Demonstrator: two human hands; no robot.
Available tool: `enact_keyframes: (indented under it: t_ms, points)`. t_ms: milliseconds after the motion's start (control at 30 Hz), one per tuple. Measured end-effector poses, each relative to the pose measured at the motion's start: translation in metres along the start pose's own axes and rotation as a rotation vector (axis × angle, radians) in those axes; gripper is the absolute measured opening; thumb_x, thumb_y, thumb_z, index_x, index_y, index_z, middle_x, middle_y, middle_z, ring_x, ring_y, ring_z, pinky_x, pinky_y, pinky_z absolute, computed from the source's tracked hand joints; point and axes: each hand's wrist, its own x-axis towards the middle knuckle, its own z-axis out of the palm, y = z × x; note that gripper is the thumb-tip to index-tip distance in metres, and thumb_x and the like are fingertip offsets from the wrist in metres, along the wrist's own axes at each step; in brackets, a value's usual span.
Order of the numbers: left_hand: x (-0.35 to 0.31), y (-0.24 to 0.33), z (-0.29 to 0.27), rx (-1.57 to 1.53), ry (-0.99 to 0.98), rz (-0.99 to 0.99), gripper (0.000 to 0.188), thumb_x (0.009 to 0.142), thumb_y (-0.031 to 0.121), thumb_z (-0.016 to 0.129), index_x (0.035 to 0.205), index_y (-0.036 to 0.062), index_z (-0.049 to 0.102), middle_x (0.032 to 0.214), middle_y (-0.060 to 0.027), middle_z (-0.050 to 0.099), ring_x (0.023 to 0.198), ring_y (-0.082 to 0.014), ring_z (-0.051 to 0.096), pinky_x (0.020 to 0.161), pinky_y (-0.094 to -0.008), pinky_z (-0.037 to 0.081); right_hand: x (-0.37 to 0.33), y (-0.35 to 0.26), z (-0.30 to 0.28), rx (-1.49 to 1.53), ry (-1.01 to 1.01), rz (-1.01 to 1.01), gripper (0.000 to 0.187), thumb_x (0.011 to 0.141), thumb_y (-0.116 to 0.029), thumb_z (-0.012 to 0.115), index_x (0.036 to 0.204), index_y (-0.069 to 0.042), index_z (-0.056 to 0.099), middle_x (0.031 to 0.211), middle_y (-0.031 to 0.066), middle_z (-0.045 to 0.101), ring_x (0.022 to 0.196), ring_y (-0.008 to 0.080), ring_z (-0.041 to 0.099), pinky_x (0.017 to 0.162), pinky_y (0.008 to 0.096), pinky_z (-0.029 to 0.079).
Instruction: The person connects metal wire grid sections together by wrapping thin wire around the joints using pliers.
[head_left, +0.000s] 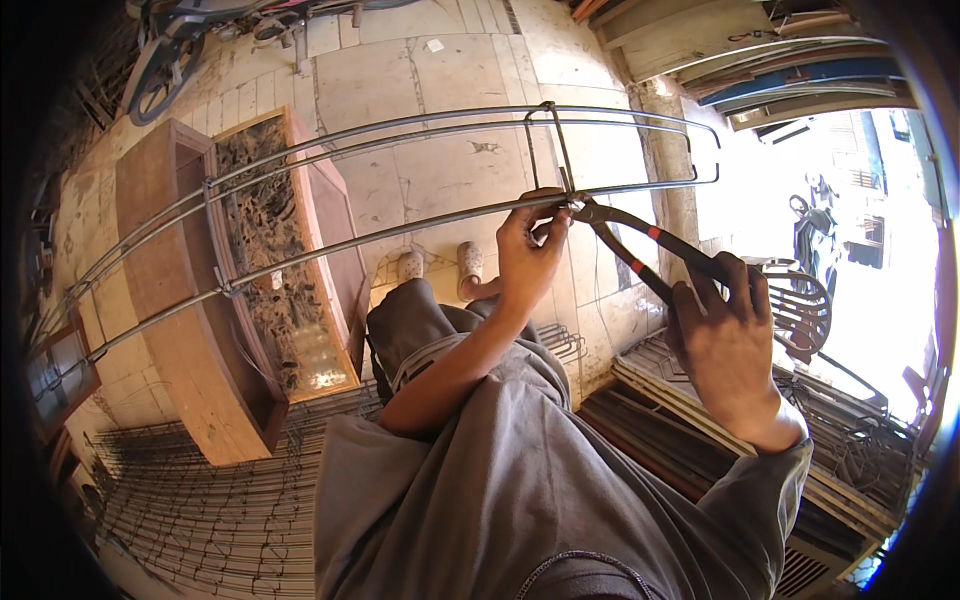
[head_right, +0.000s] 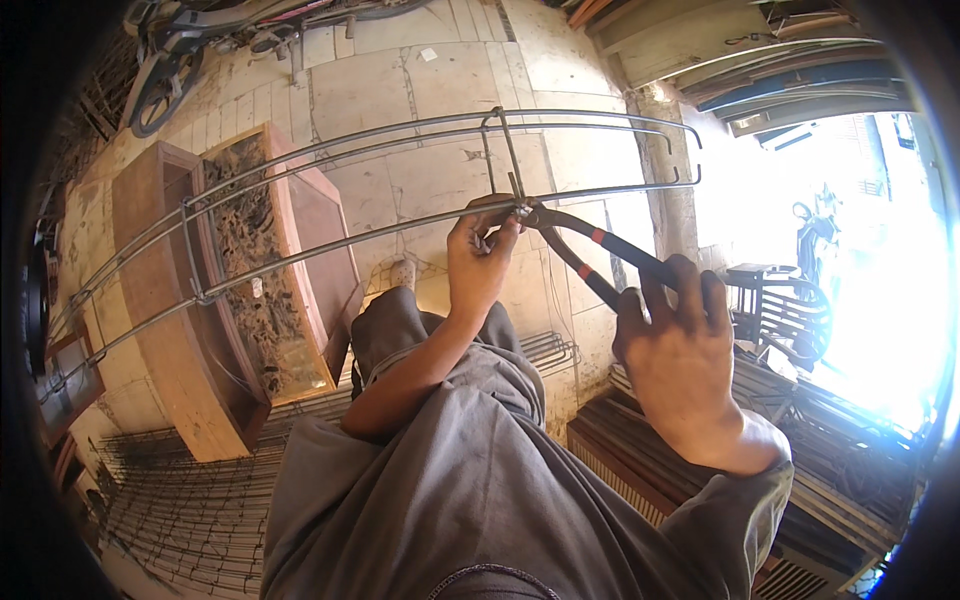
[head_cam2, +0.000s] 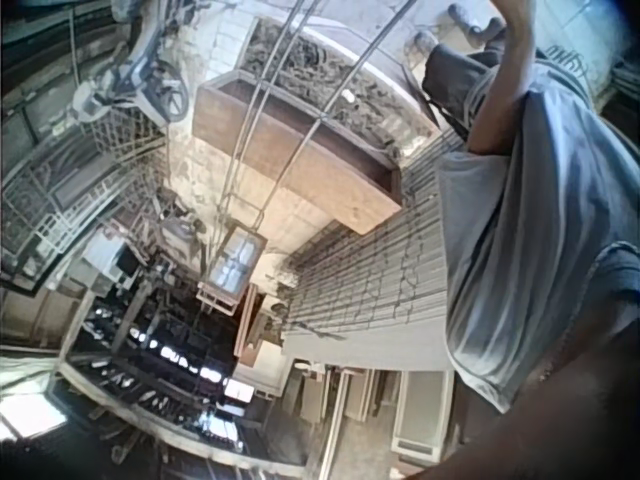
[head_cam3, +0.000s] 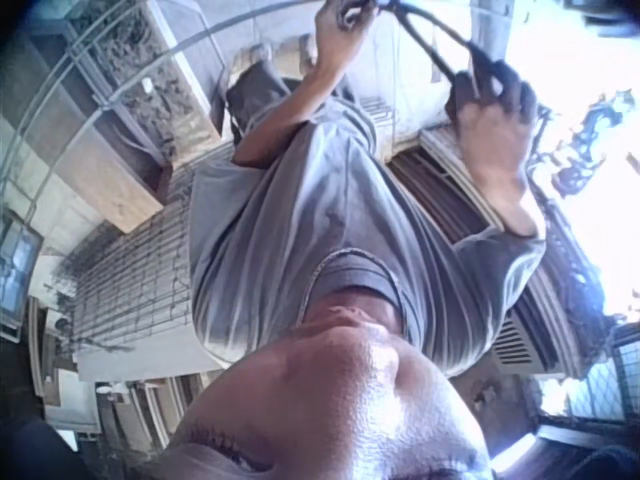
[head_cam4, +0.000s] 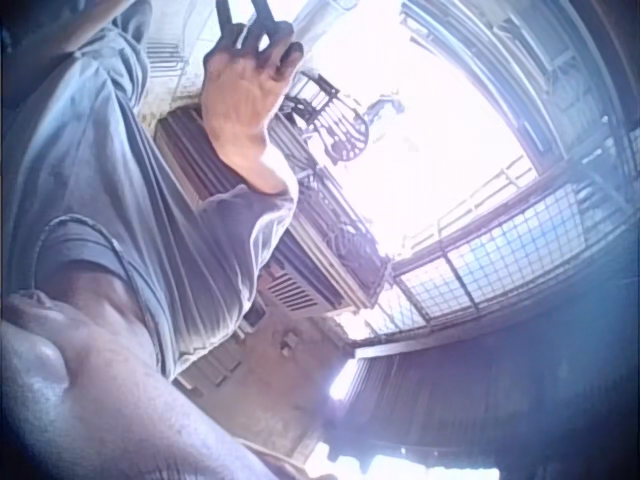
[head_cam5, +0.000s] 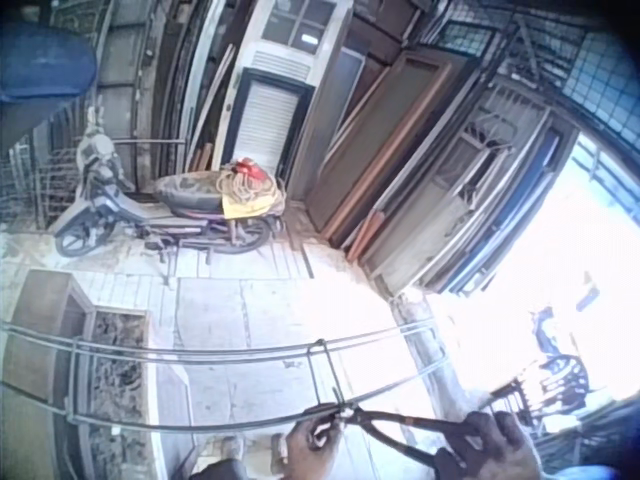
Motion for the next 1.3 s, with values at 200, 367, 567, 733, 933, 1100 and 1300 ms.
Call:
enact_keyframes:
  t_ms: [200,367,567,733,933,1100,1300]
  points:
    - [-0.001,0.006,0.000,0.033,-0.002,-0.018,0.016,0.091,0.002,0.063,0.106,-0.0049,0.062,0.090,-0.0102,0.070,0.080,-0.0112,0.065,0.065,-0.0221,0.052,-0.002,-0.003,-0.002,-0.074,0.080,-0.057,0.018,0.073,-0.009,0.062,0.088,0.000,0.069,0.101,0.0119,0.066,0.110,0.0325,0.055,0.092,0.0465,0.043]
    - [-0.002,0.010,0.002,0.011,-0.011,-0.029,0.019,0.091,0.000,0.063,0.109,-0.0045,0.061,0.090,-0.0106,0.070,0.079,-0.0113,0.065,0.065,-0.0220,0.052,-0.003,0.005,0.000,-0.054,0.183,-0.070,0.011,0.076,-0.012,0.067,0.083,-0.004,0.064,0.094,0.0096,0.063,0.107,0.0331,0.057,0.088,0.0493,0.045]
    - [-0.001,0.013,-0.002,0.009,-0.053,-0.080,0.022,0.091,0.000,0.063,0.113,-0.0029,0.058,0.099,-0.0093,0.067,0.085,-0.0133,0.064,0.069,-0.0234,0.049,0.001,0.037,0.001,0.151,0.019,-0.107,0.028,0.076,-0.018,0.075,0.096,-0.003,0.063,0.091,0.0149,0.063,0.109,0.0380,0.056,0.089,0.0521,0.046]
    - [-0.018,0.017,0.008,0.019,0.116,0.089,0.040,0.087,-0.003,0.067,0.121,0.0009,0.047,0.106,-0.0083,0.057,0.090,-0.0145,0.059,0.069,-0.0244,0.048,0.028,0.060,-0.017,0.455,-0.067,-0.028,0.017,0.083,-0.012,0.070,0.087,0.002,0.061,0.079,0.0193,0.062,0.078,0.0366,0.059,0.072,0.0466,0.047]
    - [-0.037,0.033,0.002,0.353,0.003,0.637,0.026,0.080,-0.003,0.069,0.098,0.0017,0.051,0.094,-0.0121,0.055,0.083,-0.0197,0.052,0.074,-0.0312,0.042,0.053,0.083,-0.028,0.667,-0.352,0.272,0.029,0.093,-0.029,0.065,0.094,0.000,0.066,0.075,0.0143,0.063,0.061,0.0222,0.061,0.062,0.0384,0.046]
    - [0.004,0.070,-0.012,0.247,0.036,0.712,0.016,0.086,-0.004,0.056,0.102,-0.0020,0.055,0.096,-0.0150,0.057,0.084,-0.0228,0.056,0.077,-0.0336,0.047,0.073,0.086,-0.040,0.772,-0.533,0.402,0.041,0.098,-0.041,0.055,0.098,-0.001,0.067,0.074,0.0074,0.064,0.061,0.0143,0.063,0.054,0.0298,0.048]
    - [0.014,0.080,-0.020,1.028,-0.113,0.747,0.074,0.075,0.026,0.079,0.136,0.0030,0.043,0.127,-0.0191,0.051,0.116,-0.0343,0.050,0.101,-0.0453,0.040,0.089,0.088,-0.049,0.735,-0.611,0.406,0.032,0.099,-0.031,0.054,0.101,0.000,0.061,0.071,0.0051,0.063,0.053,0.0114,0.061,0.045,0.0256,0.046]
